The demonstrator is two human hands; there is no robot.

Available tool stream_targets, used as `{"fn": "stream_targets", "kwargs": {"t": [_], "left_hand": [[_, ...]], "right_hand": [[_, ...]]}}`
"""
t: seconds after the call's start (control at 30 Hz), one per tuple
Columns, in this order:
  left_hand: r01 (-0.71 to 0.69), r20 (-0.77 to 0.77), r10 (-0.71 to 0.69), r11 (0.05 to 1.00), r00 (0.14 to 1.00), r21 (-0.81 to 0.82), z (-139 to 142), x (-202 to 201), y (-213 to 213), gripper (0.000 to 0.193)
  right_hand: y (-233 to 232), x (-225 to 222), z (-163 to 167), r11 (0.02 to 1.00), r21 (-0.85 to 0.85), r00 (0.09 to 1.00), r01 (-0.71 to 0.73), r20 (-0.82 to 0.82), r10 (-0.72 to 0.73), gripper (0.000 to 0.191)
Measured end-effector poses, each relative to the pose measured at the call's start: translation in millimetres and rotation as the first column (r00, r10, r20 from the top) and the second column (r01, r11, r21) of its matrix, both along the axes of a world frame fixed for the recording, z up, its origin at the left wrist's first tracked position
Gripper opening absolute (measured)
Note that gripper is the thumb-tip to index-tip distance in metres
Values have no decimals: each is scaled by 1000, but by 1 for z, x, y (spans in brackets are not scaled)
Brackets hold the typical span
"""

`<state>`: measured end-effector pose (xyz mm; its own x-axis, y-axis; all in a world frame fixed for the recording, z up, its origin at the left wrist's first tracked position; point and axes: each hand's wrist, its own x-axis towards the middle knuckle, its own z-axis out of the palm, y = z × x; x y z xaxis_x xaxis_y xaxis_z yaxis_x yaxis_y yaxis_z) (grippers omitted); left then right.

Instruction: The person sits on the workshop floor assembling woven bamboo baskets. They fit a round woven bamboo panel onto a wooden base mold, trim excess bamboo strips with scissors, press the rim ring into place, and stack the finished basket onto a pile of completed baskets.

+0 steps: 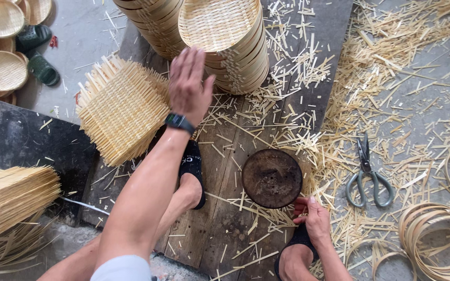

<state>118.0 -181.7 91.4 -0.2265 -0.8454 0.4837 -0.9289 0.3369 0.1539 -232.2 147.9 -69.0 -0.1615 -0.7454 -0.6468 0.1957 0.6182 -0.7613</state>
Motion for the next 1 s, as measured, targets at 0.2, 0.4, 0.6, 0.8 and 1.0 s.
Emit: {"fn": "stream_targets", "kwargs": {"t": [0.2,0.4,0.6,0.8,1.0], "left_hand": [[-640,428,476,585,768,498,-16,128,68,134],[-525,251,489,572,835,630,-19,198,102,80],[-415,79,446,733,891,539,-4,211,100,42],[-335,93,340,940,936,-72,23,126,134,9],[284,-57,-279,938,959,197,-7,-60,245,8]], "right_hand": [[2,-5,1,999,0,997,38,68,-37,54],[4,-5,-7,999,-5,997,49,52,-48,53],[4,-9,-15,998,-30,997,56,50,-55,53],[9,-2,-5,987,-116,994,109,-19,-112,51],[-11,-13,39,953,-172,904,251,394,-167,52]]}}
